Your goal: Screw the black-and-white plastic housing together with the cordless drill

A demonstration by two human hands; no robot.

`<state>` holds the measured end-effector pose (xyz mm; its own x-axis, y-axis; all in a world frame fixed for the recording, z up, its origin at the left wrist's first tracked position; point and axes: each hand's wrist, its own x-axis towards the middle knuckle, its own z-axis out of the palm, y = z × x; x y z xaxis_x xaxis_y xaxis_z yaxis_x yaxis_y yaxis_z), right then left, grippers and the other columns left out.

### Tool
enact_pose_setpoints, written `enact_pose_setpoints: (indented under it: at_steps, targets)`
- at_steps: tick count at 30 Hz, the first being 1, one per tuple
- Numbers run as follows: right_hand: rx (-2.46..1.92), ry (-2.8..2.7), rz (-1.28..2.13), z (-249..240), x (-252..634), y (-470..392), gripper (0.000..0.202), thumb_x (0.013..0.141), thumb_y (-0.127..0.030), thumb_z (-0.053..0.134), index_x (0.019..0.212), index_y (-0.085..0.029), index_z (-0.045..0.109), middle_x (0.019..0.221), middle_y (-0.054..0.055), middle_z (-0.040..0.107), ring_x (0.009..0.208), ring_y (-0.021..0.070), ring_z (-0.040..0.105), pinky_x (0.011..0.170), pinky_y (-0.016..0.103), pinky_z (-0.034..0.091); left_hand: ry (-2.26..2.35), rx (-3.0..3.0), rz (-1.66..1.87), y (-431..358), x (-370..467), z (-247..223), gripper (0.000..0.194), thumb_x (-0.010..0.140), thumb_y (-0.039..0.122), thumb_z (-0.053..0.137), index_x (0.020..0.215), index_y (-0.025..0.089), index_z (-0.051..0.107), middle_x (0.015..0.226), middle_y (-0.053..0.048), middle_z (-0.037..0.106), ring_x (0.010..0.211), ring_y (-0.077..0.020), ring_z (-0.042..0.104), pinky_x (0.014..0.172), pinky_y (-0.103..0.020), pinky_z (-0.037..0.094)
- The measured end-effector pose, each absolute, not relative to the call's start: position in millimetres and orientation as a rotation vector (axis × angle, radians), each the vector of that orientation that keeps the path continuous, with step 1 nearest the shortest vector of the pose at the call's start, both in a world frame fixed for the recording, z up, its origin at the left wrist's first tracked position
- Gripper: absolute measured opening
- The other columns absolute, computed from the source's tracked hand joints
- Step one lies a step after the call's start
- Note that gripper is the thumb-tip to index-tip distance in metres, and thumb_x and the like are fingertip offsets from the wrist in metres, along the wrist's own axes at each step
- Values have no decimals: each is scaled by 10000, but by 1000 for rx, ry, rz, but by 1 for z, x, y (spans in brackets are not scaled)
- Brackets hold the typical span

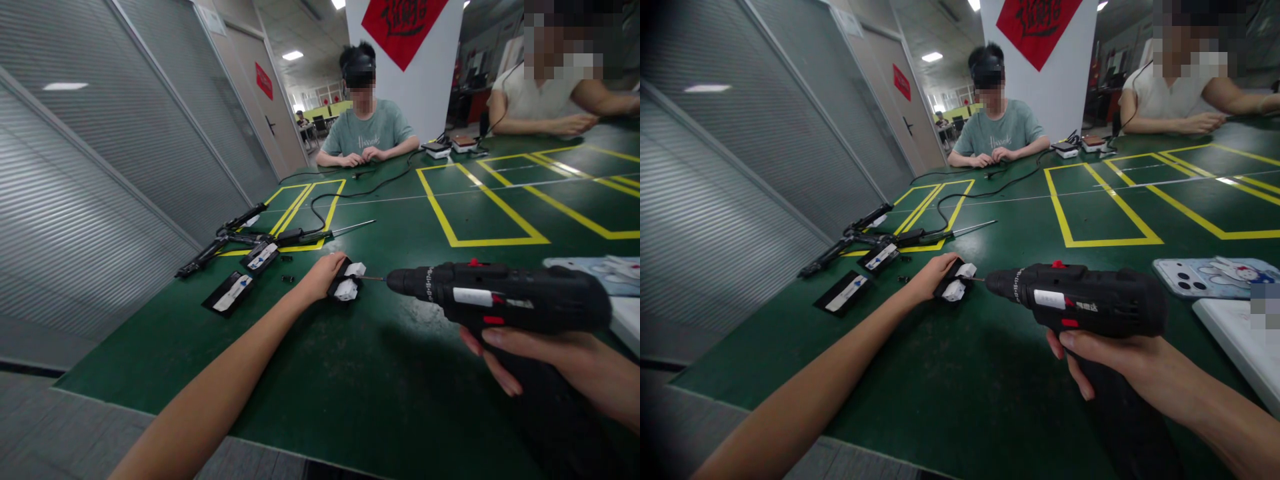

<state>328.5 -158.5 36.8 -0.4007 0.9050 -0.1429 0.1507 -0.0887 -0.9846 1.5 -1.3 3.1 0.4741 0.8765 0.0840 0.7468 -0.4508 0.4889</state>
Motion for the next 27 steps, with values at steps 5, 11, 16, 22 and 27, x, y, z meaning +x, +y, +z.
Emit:
enact_pose_setpoints:
  at_steps: [5,11,16,22,27]
  targets:
    - [-1160,-1530,1643,37,332,-160,278,896,-436,538,914,-200,684,604,3,639,556,180,591,615,290,431,1370,2327,458,-3,3,5,242,904,303,395,840,156,575,835,-60,629,782,-190,561,702,-293,431]
    - [-1151,-1553,1627,36,331,-160,300,900,-448,526,949,-195,681,564,1,623,536,186,580,607,300,415,1375,2330,455,-3,3,6,269,924,294,359,848,155,576,841,-60,630,779,-184,563,709,-294,432]
    - [-1240,-1539,1659,33,334,-161,372,898,-496,494,972,-188,689,567,24,631,536,195,570,531,290,380,1361,2348,458,-2,0,3,266,926,294,363,885,152,585,869,-64,636,803,-186,567,733,-297,435]
    - [-1291,-1534,1594,35,331,-161,358,879,-514,508,905,-222,714,538,17,618,552,221,613,606,320,442,1366,2351,466,-1,-1,0,318,944,288,310,874,148,587,858,-66,638,795,-182,572,736,-292,440]
    - [-1285,-1537,1577,35,330,-161,370,856,-536,519,876,-227,721,543,21,616,552,233,603,595,332,433,1364,2345,479,-1,0,0,314,941,291,317,883,151,592,873,-69,642,812,-188,575,751,-298,442]
